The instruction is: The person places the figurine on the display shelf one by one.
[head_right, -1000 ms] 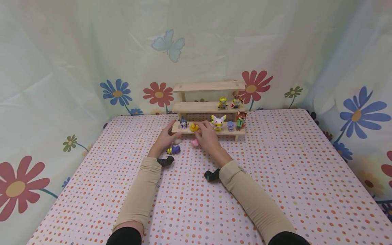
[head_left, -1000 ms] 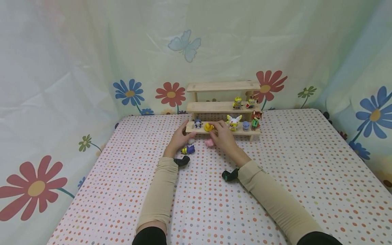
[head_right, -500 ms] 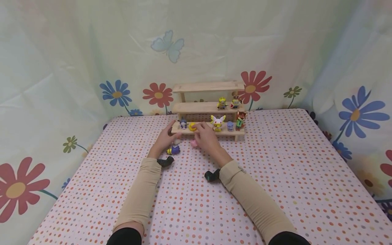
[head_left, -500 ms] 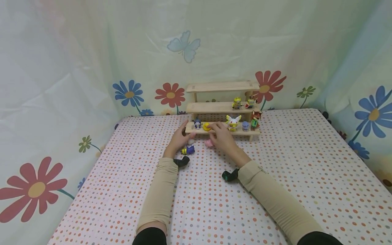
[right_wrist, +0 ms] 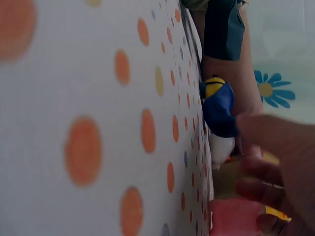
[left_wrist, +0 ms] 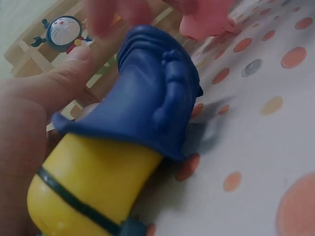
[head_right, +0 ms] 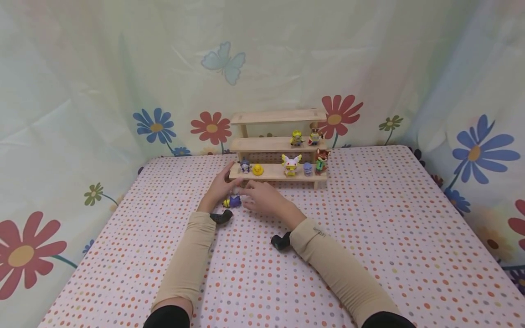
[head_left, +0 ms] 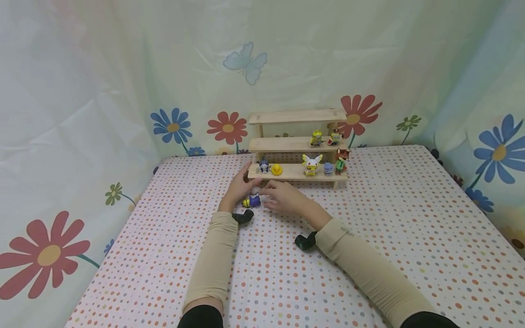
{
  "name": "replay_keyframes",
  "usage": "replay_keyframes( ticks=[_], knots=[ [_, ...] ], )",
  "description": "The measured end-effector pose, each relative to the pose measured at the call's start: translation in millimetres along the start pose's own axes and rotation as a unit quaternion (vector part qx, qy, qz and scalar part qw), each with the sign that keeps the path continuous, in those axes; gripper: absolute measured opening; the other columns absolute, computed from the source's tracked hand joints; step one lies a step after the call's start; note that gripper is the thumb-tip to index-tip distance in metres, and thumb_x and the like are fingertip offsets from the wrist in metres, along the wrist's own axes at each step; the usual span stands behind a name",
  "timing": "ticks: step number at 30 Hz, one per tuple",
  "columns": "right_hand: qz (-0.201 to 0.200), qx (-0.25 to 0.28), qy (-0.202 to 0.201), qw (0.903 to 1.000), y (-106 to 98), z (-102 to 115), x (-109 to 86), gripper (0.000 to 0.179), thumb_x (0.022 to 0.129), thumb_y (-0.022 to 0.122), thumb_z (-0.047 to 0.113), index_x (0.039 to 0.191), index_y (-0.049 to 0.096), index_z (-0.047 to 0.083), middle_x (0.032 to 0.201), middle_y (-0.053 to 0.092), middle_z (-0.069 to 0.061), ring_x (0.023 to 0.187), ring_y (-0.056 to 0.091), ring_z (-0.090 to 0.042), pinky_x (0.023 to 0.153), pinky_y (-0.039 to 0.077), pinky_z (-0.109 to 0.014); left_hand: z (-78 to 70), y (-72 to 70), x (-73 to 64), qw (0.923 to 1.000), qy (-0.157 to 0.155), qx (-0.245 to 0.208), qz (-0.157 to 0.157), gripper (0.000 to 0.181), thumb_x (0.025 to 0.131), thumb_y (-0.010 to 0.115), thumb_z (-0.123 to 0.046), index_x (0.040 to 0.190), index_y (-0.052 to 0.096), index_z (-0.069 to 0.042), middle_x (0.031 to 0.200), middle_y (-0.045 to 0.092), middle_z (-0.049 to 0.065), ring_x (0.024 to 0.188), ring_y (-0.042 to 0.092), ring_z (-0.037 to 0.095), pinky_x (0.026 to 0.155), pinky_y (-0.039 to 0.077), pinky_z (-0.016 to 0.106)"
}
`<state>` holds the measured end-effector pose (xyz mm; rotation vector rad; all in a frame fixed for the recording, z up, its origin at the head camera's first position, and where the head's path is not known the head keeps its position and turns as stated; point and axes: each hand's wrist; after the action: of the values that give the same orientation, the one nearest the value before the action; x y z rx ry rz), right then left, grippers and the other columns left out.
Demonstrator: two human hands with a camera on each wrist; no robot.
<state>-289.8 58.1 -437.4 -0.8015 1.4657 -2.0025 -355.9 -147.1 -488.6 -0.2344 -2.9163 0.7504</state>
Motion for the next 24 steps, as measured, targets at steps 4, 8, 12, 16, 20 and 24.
replay_keyframes(
  ticks=[4, 8, 12, 16, 20, 24],
  knots=[
    [0.018, -0.049, 0.007, 0.9986, 3.7, 0.6, -0.7, 0.026, 0.091, 0.065, 0.027, 0.115, 0.069, 0.019, 0.115, 0.062, -0.005, 0.104, 0.058, -0.022, 0.085, 0.047, -0.041, 2.3, 0.9, 1.3, 1.0000, -0.003, 0.006, 0.001, 0.095, 0.078, 0.063, -0.065, 0.153, 0.019, -0.028, 0.146, 0.045, 0.008, 0.129, 0.048, 0.024, 0.106, 0.040, 0.043],
    [-0.014, -0.037, 0.018, 0.9991, 3.2, 1.0, -1.3, 0.024, 0.088, 0.068, 0.017, 0.112, 0.071, 0.016, 0.112, 0.061, -0.005, 0.102, 0.057, -0.021, 0.085, 0.049, -0.037, 2.1, 1.1, 1.2, 1.0000, -0.003, 0.005, -0.002, 0.095, 0.077, 0.063, -0.066, 0.153, 0.019, -0.028, 0.146, 0.045, 0.008, 0.129, 0.048, 0.024, 0.107, 0.039, 0.043],
    [-0.060, -0.049, 0.046, 0.9959, 0.2, 4.3, -2.0, 0.029, 0.087, 0.070, 0.017, 0.115, 0.069, 0.011, 0.111, 0.059, -0.008, 0.100, 0.054, -0.022, 0.084, 0.048, -0.037, 0.9, 0.6, -0.8, 1.0000, 0.000, 0.000, -0.002, 0.094, 0.079, 0.064, -0.063, 0.153, 0.019, -0.026, 0.146, 0.045, 0.008, 0.129, 0.048, 0.024, 0.107, 0.040, 0.043],
    [-0.031, -0.097, 0.092, 0.9905, -0.4, 4.8, -3.9, 0.027, 0.089, 0.067, 0.022, 0.114, 0.070, 0.013, 0.112, 0.059, -0.010, 0.101, 0.053, -0.025, 0.084, 0.048, -0.040, -0.3, 0.2, -1.8, 1.0000, -0.002, -0.003, -0.003, 0.092, 0.080, 0.065, -0.060, 0.153, 0.019, -0.026, 0.148, 0.043, 0.008, 0.130, 0.047, 0.024, 0.108, 0.038, 0.043],
    [0.028, -0.102, 0.119, 0.9872, 1.2, 0.5, -5.7, 0.019, 0.092, 0.064, 0.021, 0.108, 0.072, 0.015, 0.107, 0.062, -0.007, 0.096, 0.057, -0.023, 0.080, 0.051, -0.038, -0.3, 0.7, 0.0, 1.0000, -0.006, 0.004, -0.003, 0.092, 0.081, 0.064, -0.059, 0.153, 0.019, -0.026, 0.149, 0.041, 0.009, 0.132, 0.046, 0.025, 0.109, 0.037, 0.043],
    [0.044, -0.067, 0.122, 0.9893, -0.6, -3.7, -5.4, 0.019, 0.093, 0.062, 0.018, 0.108, 0.071, 0.011, 0.105, 0.064, -0.008, 0.095, 0.060, -0.022, 0.082, 0.051, -0.037, -0.5, 0.9, 1.3, 0.9999, -0.010, 0.010, -0.004, 0.090, 0.082, 0.064, -0.058, 0.153, 0.020, -0.026, 0.149, 0.041, 0.009, 0.133, 0.044, 0.024, 0.110, 0.036, 0.042]
  ],
)
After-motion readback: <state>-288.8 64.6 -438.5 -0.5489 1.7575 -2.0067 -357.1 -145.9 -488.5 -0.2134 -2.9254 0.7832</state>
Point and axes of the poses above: each hand's wrist, its own x-axis towards the middle knuckle, its own y-axis out of the palm, z = x × y
